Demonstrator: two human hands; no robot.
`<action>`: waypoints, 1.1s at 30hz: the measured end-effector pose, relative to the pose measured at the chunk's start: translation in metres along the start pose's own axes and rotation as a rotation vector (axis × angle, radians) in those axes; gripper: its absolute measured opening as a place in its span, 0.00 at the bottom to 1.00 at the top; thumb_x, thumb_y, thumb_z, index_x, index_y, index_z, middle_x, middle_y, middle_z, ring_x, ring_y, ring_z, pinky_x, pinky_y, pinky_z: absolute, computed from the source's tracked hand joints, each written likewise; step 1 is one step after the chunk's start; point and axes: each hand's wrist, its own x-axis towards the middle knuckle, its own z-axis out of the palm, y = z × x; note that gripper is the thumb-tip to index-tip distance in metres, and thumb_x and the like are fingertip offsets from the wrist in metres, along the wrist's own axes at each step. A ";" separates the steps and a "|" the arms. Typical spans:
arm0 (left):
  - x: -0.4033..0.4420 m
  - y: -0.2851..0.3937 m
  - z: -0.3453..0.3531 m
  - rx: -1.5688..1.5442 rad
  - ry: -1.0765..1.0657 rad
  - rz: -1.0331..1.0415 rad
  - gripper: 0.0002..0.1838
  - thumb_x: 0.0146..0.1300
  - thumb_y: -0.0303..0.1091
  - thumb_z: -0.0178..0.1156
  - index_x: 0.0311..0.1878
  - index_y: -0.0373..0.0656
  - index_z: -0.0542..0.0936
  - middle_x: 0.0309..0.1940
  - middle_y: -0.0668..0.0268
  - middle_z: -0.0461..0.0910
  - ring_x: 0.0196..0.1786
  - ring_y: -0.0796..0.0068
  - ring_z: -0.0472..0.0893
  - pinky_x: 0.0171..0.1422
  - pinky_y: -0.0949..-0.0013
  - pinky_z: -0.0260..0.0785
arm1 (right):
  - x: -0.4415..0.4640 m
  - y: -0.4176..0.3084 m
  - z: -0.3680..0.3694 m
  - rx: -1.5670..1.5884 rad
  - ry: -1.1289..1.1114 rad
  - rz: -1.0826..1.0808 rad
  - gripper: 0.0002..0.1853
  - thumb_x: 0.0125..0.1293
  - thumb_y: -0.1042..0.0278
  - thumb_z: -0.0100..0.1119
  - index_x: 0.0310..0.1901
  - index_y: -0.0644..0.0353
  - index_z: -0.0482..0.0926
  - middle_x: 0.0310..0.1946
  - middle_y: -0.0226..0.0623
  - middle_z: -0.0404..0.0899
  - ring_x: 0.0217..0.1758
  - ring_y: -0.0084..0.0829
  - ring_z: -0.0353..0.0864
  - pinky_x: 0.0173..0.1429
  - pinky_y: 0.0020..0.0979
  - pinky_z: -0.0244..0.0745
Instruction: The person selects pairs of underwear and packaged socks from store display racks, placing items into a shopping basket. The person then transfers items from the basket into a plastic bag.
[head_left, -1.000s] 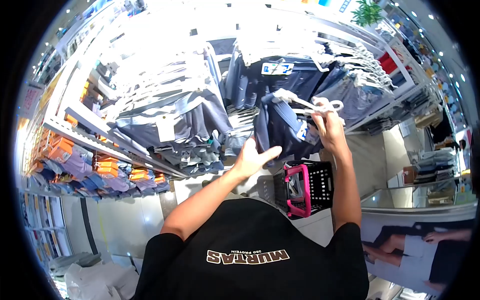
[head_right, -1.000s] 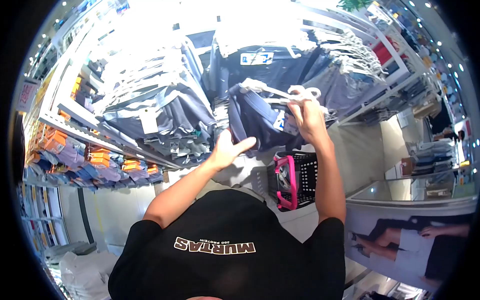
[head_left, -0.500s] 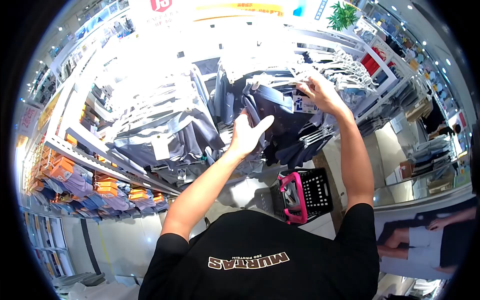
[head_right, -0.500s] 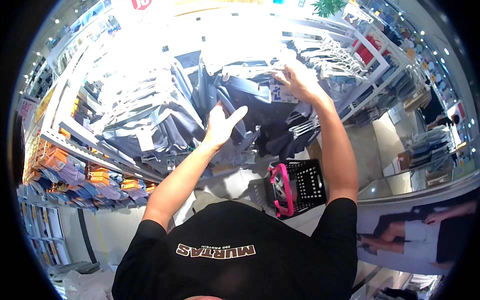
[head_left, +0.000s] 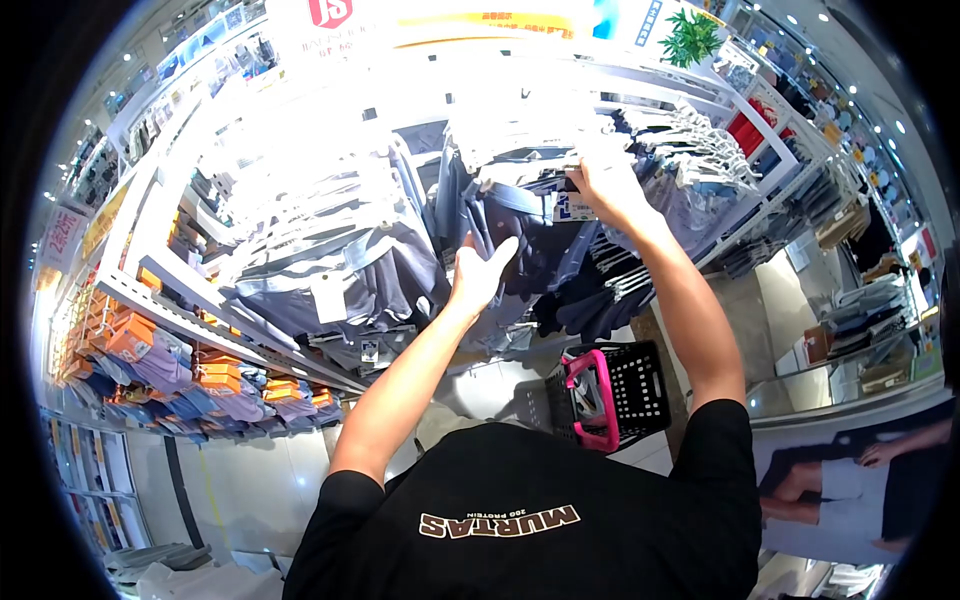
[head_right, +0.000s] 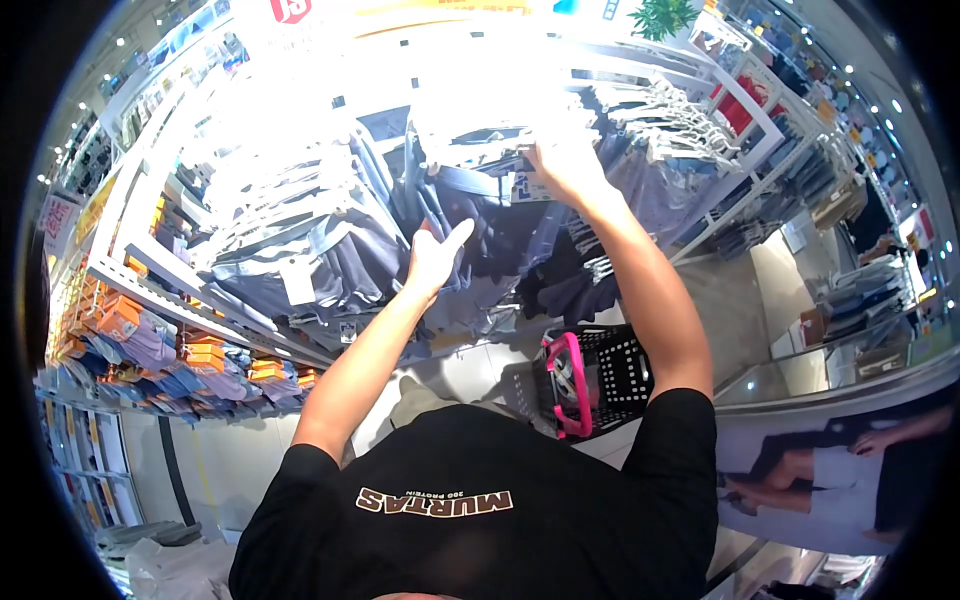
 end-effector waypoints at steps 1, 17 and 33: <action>-0.003 0.001 -0.002 0.071 0.019 -0.024 0.26 0.63 0.41 0.73 0.56 0.33 0.79 0.45 0.58 0.87 0.46 0.70 0.84 0.57 0.65 0.74 | 0.001 -0.003 0.001 -0.071 -0.032 0.053 0.24 0.67 0.67 0.58 0.60 0.75 0.74 0.55 0.62 0.76 0.60 0.59 0.74 0.69 0.51 0.66; -0.002 0.048 -0.019 0.343 0.072 0.662 0.28 0.63 0.28 0.69 0.66 0.35 0.74 0.68 0.49 0.71 0.70 0.53 0.72 0.74 0.57 0.63 | -0.004 -0.004 -0.003 0.274 0.017 0.216 0.21 0.65 0.79 0.56 0.61 0.66 0.76 0.54 0.55 0.77 0.57 0.57 0.75 0.65 0.47 0.71; 0.014 0.048 -0.039 0.378 -0.110 0.744 0.39 0.54 0.38 0.77 0.67 0.36 0.73 0.66 0.49 0.73 0.66 0.51 0.75 0.73 0.55 0.64 | 0.004 -0.014 -0.008 0.105 -0.037 0.163 0.29 0.68 0.79 0.54 0.71 0.64 0.69 0.69 0.51 0.71 0.76 0.51 0.65 0.79 0.48 0.60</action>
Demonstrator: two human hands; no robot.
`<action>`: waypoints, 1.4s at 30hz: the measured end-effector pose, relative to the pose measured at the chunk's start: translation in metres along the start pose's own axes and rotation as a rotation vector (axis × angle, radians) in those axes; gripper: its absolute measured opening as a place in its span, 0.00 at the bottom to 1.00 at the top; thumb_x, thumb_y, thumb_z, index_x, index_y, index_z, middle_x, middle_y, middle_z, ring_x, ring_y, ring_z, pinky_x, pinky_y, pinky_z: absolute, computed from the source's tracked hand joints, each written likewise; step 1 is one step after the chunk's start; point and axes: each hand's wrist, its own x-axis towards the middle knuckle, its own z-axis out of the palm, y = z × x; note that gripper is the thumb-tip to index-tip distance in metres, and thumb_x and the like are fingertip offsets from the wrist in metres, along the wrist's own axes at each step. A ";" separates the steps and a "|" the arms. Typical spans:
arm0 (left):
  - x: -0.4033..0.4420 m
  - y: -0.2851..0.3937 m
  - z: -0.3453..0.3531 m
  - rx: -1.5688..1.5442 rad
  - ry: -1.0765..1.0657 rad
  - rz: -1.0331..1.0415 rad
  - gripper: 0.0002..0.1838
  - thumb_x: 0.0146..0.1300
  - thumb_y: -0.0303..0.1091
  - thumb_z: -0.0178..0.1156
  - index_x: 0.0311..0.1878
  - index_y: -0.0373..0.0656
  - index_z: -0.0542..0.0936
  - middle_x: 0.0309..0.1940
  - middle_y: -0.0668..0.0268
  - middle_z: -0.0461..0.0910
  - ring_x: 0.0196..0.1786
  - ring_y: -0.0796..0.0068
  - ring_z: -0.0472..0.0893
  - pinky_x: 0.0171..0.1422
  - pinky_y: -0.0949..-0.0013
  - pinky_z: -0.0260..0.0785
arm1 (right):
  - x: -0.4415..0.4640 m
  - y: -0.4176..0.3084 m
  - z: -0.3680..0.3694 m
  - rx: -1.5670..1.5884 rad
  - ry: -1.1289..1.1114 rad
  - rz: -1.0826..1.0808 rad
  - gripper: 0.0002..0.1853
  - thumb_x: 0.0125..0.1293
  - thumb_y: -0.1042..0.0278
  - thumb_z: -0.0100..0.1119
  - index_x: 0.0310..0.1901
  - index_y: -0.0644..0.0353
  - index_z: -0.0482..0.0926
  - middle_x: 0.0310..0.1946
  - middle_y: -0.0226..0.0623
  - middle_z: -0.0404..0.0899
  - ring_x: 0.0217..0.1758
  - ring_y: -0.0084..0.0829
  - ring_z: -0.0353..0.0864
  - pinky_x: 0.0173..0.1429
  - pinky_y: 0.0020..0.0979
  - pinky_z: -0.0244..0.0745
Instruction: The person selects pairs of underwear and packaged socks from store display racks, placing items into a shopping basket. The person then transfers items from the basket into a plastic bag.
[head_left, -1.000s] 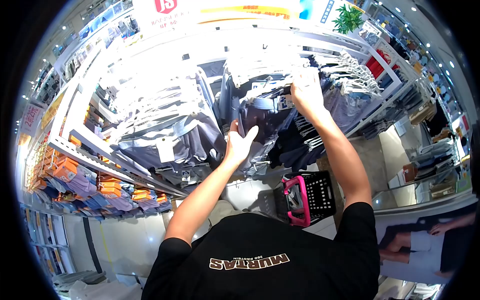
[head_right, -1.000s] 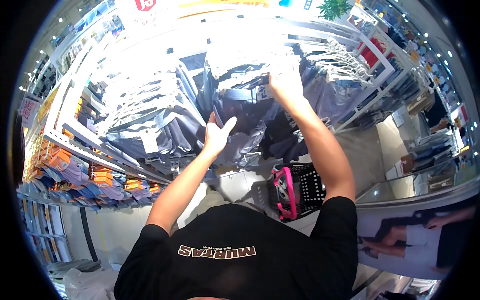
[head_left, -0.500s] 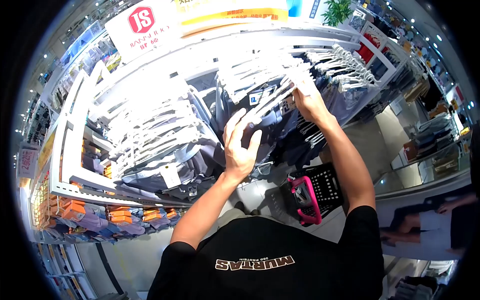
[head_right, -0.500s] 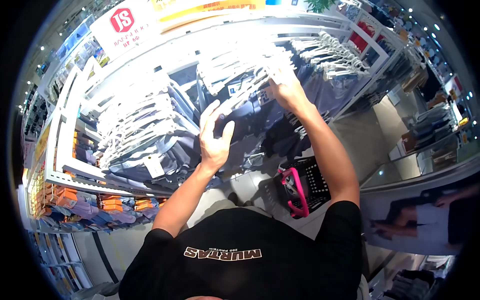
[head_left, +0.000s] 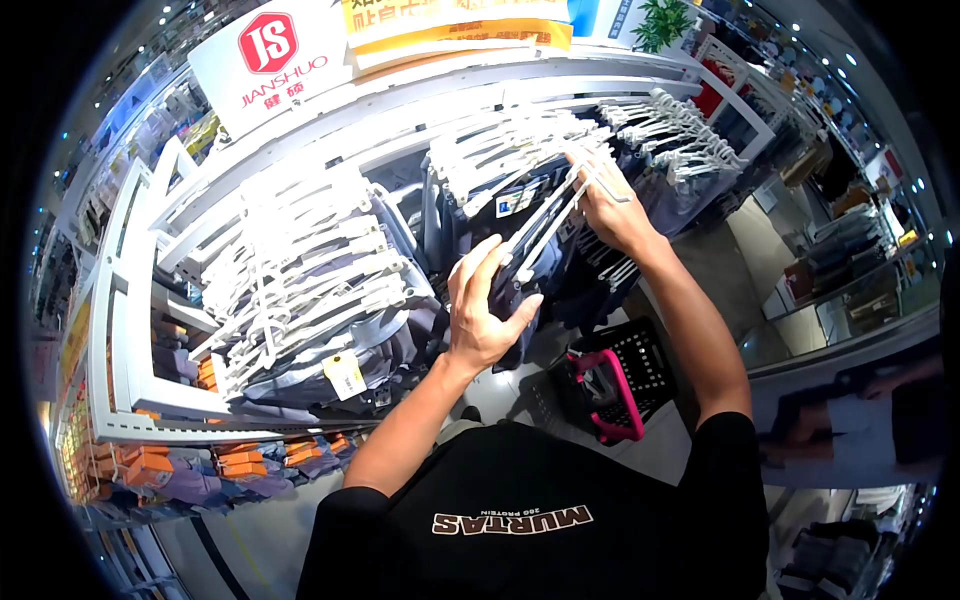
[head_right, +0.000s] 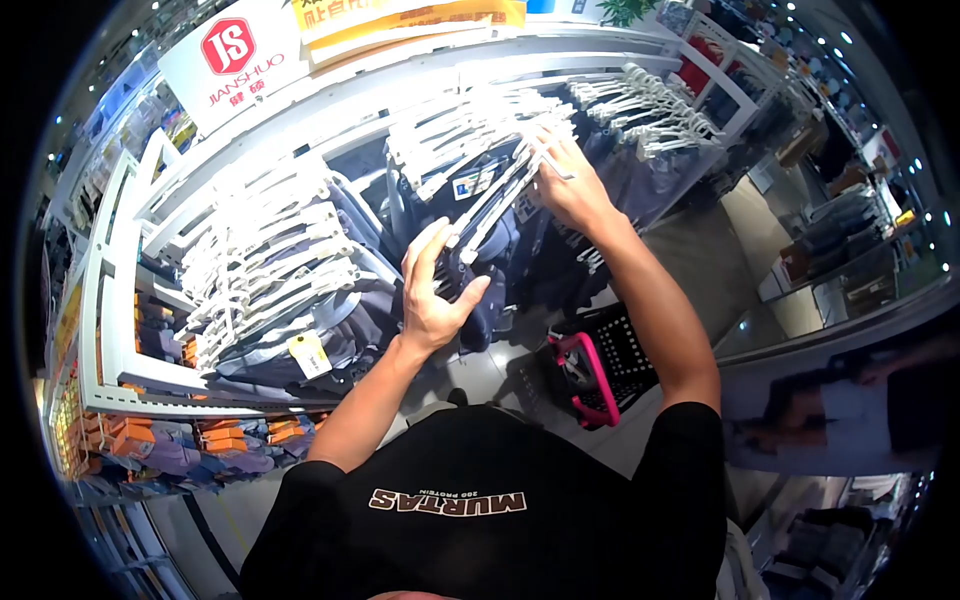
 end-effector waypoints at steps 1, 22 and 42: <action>-0.002 0.002 0.000 -0.002 0.023 0.008 0.40 0.54 0.38 0.77 0.68 0.36 0.71 0.67 0.48 0.72 0.67 0.50 0.74 0.73 0.55 0.64 | 0.000 0.000 0.003 -0.008 0.012 -0.005 0.29 0.66 0.79 0.55 0.70 0.65 0.69 0.68 0.53 0.71 0.75 0.52 0.66 0.78 0.48 0.61; -0.140 0.014 0.154 -0.280 -0.987 0.130 0.36 0.57 0.33 0.70 0.70 0.42 0.71 0.68 0.56 0.71 0.76 0.50 0.64 0.78 0.47 0.55 | -0.359 -0.192 0.027 -0.039 -0.109 1.480 0.24 0.65 0.53 0.69 0.55 0.62 0.80 0.48 0.50 0.84 0.53 0.52 0.83 0.56 0.46 0.77; -0.158 0.050 0.450 0.184 -1.478 0.540 0.13 0.54 0.41 0.67 0.40 0.47 0.86 0.39 0.58 0.88 0.45 0.58 0.87 0.51 0.55 0.76 | -0.445 -0.026 0.004 -0.132 -0.351 1.631 0.16 0.55 0.52 0.72 0.37 0.54 0.86 0.30 0.44 0.86 0.36 0.49 0.88 0.43 0.49 0.82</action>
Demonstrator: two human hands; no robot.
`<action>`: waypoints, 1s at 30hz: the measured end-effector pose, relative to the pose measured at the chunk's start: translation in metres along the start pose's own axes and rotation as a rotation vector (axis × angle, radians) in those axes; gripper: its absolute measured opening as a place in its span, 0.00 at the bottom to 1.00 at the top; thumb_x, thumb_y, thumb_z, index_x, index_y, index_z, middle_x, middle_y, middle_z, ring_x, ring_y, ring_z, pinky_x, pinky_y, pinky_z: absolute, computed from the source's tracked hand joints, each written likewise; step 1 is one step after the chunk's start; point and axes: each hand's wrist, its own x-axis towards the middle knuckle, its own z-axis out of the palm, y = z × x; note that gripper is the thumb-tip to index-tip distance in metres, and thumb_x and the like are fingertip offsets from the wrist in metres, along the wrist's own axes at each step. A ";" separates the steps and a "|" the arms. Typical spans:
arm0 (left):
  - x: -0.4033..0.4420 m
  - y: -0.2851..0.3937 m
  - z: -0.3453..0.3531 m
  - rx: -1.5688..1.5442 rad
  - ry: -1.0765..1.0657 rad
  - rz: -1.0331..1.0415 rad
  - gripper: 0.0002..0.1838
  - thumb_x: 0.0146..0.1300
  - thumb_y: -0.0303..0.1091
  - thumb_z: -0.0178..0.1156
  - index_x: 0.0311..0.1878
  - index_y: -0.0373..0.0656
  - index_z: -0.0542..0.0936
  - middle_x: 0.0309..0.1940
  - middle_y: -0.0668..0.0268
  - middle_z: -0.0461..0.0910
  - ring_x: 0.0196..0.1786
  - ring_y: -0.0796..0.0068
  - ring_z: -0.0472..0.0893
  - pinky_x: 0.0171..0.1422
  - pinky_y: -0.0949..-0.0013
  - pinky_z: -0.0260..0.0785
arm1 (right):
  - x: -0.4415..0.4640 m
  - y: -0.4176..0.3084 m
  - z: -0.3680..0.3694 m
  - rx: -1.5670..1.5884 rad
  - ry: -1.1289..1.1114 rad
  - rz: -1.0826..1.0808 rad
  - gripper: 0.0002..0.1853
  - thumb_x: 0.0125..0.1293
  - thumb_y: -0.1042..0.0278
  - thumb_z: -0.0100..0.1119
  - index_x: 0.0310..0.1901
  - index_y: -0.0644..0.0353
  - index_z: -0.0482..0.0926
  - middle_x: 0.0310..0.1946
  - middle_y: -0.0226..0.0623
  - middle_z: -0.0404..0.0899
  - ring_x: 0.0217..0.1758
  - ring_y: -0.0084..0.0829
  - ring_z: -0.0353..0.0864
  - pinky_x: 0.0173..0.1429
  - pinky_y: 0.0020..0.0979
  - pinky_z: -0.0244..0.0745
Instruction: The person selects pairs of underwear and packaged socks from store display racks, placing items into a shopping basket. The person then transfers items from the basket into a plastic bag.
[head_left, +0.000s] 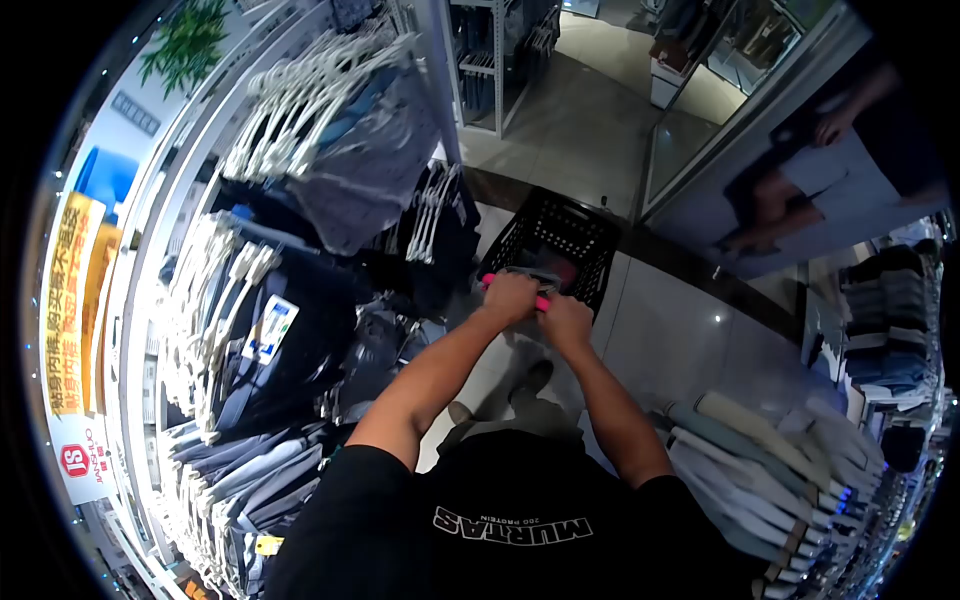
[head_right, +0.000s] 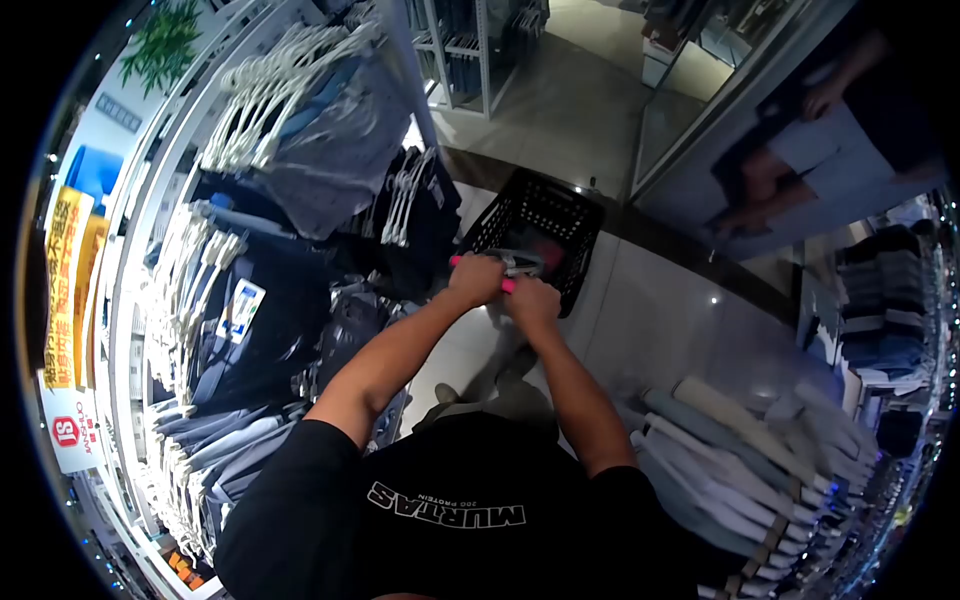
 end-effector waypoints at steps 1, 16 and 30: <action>0.017 0.000 -0.002 0.014 -0.011 -0.014 0.13 0.53 0.42 0.67 0.40 0.47 0.87 0.38 0.58 0.88 0.44 0.58 0.88 0.50 0.54 0.77 | 0.014 0.009 -0.004 -0.002 -0.004 -0.014 0.15 0.55 0.52 0.72 0.38 0.54 0.86 0.30 0.44 0.86 0.36 0.49 0.88 0.43 0.49 0.82; 0.197 0.009 -0.034 -0.211 0.014 -0.135 0.19 0.56 0.49 0.67 0.43 0.44 0.84 0.36 0.51 0.87 0.42 0.47 0.86 0.49 0.48 0.79 | 0.221 0.131 -0.068 -0.132 -0.118 -0.374 0.12 0.53 0.51 0.69 0.36 0.46 0.87 0.30 0.40 0.87 0.38 0.47 0.88 0.45 0.47 0.82; 0.309 -0.057 -0.051 -0.725 0.196 -0.196 0.18 0.58 0.43 0.66 0.46 0.41 0.84 0.38 0.50 0.85 0.44 0.46 0.84 0.50 0.50 0.74 | 0.402 0.134 -0.092 -0.291 -0.142 -0.649 0.09 0.54 0.54 0.67 0.29 0.48 0.86 0.30 0.36 0.86 0.41 0.41 0.86 0.47 0.44 0.76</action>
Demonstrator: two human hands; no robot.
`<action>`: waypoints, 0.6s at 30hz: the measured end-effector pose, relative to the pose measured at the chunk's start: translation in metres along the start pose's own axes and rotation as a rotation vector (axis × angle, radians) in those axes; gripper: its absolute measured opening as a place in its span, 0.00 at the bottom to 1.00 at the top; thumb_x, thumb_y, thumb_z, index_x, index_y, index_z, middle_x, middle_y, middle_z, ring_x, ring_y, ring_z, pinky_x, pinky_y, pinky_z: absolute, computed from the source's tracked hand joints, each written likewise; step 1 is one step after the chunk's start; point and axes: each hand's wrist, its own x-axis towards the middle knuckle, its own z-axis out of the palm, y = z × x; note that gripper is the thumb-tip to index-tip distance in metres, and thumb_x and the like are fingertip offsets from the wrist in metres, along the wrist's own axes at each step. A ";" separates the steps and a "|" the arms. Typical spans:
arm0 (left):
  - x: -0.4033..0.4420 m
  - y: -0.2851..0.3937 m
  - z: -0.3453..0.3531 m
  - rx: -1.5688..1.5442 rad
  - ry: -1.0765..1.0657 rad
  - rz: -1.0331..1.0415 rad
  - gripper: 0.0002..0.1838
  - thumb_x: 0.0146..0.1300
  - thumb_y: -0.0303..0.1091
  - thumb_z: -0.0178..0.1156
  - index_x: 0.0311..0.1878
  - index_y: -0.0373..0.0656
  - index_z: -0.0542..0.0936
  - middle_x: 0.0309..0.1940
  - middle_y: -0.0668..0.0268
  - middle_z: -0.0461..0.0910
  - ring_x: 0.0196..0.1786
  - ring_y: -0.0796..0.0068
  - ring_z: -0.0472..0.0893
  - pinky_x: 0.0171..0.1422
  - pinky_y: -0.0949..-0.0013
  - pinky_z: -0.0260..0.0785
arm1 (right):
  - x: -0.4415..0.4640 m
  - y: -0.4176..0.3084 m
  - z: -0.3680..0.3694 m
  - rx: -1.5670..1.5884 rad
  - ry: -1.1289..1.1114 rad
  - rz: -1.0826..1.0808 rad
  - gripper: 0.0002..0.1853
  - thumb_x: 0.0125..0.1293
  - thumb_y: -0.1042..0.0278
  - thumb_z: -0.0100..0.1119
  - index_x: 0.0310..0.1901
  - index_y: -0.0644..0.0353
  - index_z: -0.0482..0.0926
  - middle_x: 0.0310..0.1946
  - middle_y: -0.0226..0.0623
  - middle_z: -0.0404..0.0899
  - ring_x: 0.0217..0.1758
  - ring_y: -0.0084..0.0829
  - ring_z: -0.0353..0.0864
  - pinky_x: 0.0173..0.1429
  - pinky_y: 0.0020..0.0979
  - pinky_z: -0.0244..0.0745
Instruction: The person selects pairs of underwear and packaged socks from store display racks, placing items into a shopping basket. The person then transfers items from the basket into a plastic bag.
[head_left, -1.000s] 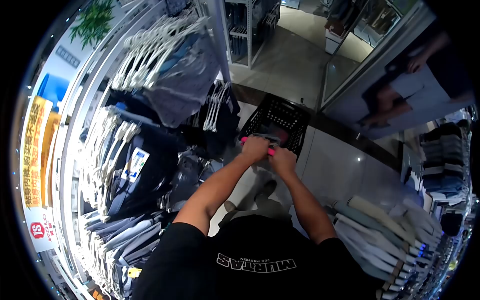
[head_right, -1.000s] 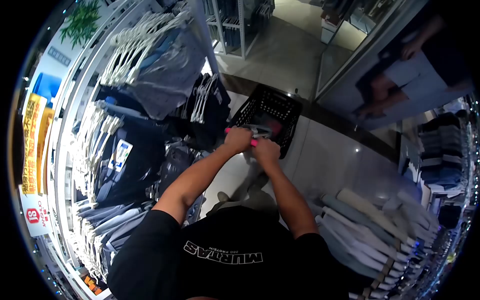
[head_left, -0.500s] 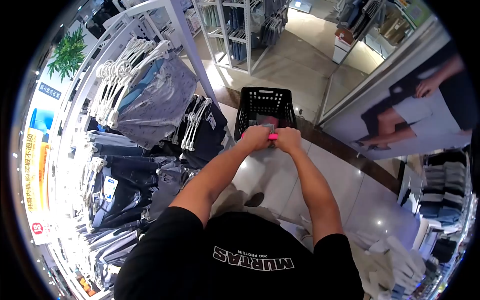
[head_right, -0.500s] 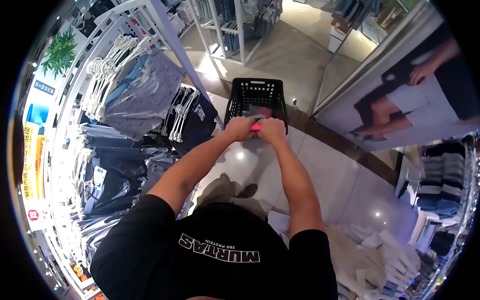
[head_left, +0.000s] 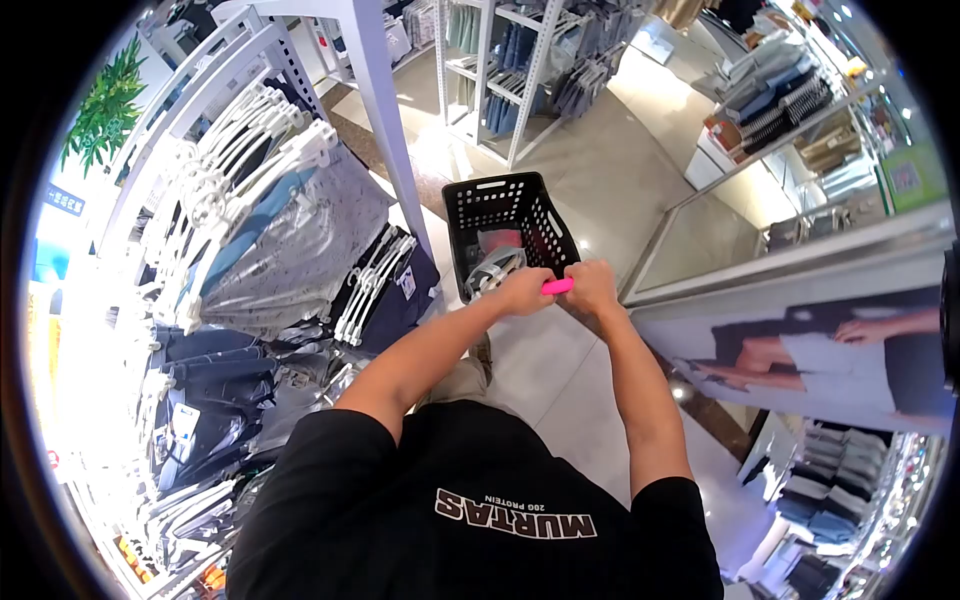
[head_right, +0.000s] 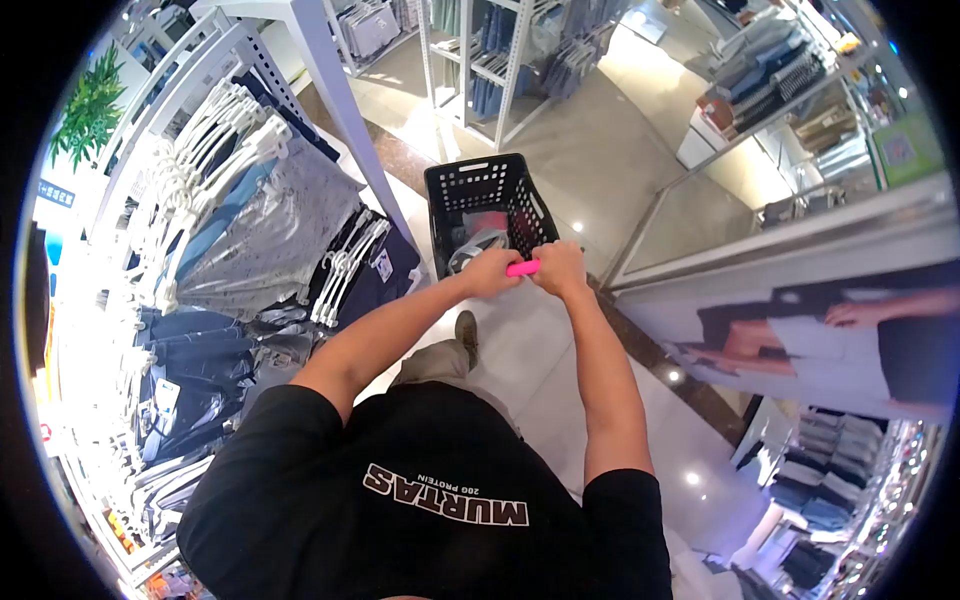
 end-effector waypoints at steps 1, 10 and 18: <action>0.007 0.002 -0.005 -0.011 0.022 -0.022 0.18 0.58 0.42 0.65 0.46 0.41 0.84 0.39 0.49 0.85 0.45 0.46 0.84 0.51 0.49 0.74 | 0.015 0.008 0.000 -0.013 -0.026 -0.004 0.09 0.54 0.54 0.67 0.29 0.48 0.86 0.31 0.36 0.87 0.42 0.40 0.86 0.48 0.44 0.76; 0.071 -0.013 -0.028 -0.024 0.329 -0.117 0.13 0.59 0.39 0.64 0.42 0.40 0.80 0.37 0.49 0.83 0.43 0.44 0.83 0.48 0.45 0.73 | 0.127 0.052 0.003 0.015 0.080 -0.149 0.04 0.51 0.62 0.66 0.28 0.48 0.82 0.32 0.32 0.81 0.45 0.40 0.80 0.49 0.42 0.71; 0.117 -0.037 -0.073 0.086 0.507 -0.292 0.13 0.60 0.40 0.64 0.41 0.42 0.77 0.37 0.53 0.83 0.41 0.46 0.83 0.45 0.45 0.74 | 0.235 0.060 0.004 0.059 0.111 -0.348 0.06 0.52 0.60 0.65 0.26 0.49 0.80 0.28 0.34 0.79 0.40 0.40 0.80 0.47 0.45 0.70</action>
